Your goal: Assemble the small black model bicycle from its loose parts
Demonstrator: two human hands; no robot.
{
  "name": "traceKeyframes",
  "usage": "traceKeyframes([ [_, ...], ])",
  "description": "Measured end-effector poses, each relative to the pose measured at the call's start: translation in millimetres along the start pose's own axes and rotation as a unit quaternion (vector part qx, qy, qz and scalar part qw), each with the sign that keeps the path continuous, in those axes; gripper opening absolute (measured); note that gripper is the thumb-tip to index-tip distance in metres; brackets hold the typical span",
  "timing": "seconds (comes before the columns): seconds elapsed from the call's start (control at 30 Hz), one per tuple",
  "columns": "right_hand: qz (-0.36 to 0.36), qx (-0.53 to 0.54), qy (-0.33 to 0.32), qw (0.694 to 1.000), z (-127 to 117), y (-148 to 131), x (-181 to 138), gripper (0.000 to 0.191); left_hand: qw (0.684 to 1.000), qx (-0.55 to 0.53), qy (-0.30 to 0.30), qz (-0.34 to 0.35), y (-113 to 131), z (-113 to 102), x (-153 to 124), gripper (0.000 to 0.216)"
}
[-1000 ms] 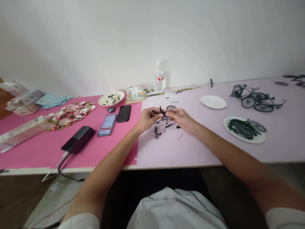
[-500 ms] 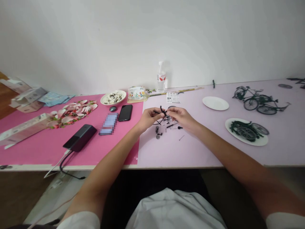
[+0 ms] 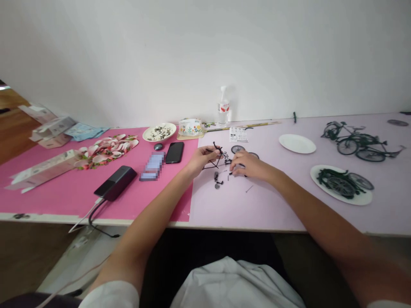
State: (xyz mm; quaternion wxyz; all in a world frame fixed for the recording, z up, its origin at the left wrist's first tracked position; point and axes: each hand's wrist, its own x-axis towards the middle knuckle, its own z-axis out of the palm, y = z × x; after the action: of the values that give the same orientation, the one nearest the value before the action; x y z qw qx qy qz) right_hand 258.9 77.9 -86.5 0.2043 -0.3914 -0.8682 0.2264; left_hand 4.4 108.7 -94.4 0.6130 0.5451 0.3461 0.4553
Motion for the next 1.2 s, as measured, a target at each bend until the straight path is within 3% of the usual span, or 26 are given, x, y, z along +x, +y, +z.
traceKeyframes([
  [0.2, 0.003, 0.022, 0.026, 0.999, 16.3, -0.9, 0.5, 0.012, 1.0, 0.001, -0.01, 0.003, 6.0, 1.5, -2.0, 0.059],
  [0.37, 0.023, 0.022, 0.074, 0.997, 12.6, -4.5, -0.2, 0.012, 1.0, 0.009, -0.011, -0.003, 8.5, 2.6, -2.5, 0.057],
  [0.47, 0.054, 0.042, 0.135, 0.989, 4.0, -7.5, 0.8, 0.013, 1.0, 0.014, -0.009, -0.011, 7.2, 2.2, -1.8, 0.055],
  [0.6, 0.019, 0.061, 0.244, 0.968, -3.4, -11.5, 2.2, 0.022, 0.999, 0.023, -0.015, -0.021, 6.8, 2.9, -2.9, 0.053],
  [0.8, 0.026, 0.18, 0.391, 0.902, 1.3, -18.7, 3.7, 0.031, 0.998, 0.031, -0.035, -0.041, 10.6, 8.0, -6.6, 0.05],
  [1.0, 0.043, 0.285, 0.408, 0.866, 11.0, -30.2, 5.3, 0.046, 0.997, 0.035, -0.05, -0.057, 10.3, 11.3, -7.0, 0.046],
  [1.2, 0.065, 0.28, 0.405, 0.868, 17.3, -36.8, 4.6, 0.044, 0.996, 0.033, -0.062, -0.06, 11.1, 14.3, -8.4, 0.043],
])
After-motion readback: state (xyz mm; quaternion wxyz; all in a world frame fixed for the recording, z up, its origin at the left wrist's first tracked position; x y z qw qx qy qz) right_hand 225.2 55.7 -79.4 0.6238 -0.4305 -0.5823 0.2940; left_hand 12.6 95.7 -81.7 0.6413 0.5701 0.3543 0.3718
